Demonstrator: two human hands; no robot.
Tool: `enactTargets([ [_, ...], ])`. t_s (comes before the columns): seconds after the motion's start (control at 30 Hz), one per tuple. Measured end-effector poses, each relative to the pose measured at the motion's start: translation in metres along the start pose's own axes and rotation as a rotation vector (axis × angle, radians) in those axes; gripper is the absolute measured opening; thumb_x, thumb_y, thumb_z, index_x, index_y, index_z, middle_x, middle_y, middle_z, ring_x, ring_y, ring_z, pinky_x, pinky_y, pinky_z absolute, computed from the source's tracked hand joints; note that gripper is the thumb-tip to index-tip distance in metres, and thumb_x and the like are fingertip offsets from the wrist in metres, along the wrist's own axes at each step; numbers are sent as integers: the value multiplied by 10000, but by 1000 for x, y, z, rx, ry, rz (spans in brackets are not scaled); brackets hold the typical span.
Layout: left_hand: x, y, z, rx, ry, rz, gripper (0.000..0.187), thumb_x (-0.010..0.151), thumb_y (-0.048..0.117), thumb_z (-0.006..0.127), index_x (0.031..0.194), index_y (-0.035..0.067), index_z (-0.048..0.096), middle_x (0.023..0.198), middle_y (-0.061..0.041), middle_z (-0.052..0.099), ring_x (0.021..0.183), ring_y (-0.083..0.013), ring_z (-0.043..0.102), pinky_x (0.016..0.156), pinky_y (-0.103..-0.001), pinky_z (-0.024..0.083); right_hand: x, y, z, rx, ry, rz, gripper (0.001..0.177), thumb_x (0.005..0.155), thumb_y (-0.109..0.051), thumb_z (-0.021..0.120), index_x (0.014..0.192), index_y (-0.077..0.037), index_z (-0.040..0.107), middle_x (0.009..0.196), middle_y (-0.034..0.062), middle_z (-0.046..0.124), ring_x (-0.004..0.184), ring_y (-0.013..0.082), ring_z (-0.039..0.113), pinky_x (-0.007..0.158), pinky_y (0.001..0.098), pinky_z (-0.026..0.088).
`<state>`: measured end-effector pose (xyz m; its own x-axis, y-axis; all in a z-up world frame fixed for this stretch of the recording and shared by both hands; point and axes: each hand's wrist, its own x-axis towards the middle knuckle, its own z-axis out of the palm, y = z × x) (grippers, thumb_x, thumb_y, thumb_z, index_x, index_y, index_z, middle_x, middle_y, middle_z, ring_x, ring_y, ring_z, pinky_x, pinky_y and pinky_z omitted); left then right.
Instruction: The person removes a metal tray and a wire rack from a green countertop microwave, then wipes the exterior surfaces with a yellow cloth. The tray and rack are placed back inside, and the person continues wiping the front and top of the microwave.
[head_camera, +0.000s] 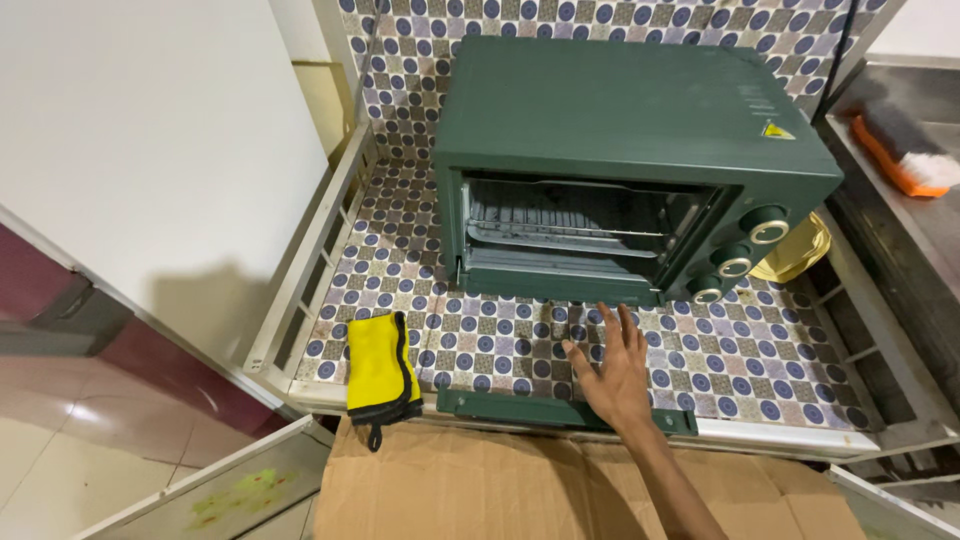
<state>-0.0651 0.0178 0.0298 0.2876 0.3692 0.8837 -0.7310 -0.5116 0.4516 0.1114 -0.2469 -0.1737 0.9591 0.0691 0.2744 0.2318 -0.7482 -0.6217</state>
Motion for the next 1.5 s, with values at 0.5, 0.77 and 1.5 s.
enactTargets([
  [0.5,-24,-27,-17,53,35,-73,269,1061,217,648,1259,34,649,1183,-125,698,917,-167,663,850,-341,582,0,-2,1,-26,-1,-3,796,880,-456,704,1537,-128,395,1613,262,303,1472,472,287,1160,594,322],
  [0.77,-41,-63,-33,223,33,-365,286,1062,217,642,1284,36,645,1213,-126,699,936,-167,662,885,-346,582,1,-6,1,-40,-52,40,789,869,-475,705,1526,-148,416,1628,250,268,1491,457,249,1146,605,326],
  [1.5,-153,-278,-30,918,-554,-625,655,952,495,649,1400,21,576,1513,-308,371,1444,-468,264,1194,-600,154,27,-18,42,-293,-165,89,778,807,-620,673,1440,-194,526,1611,212,272,1501,464,145,1162,704,74],
])
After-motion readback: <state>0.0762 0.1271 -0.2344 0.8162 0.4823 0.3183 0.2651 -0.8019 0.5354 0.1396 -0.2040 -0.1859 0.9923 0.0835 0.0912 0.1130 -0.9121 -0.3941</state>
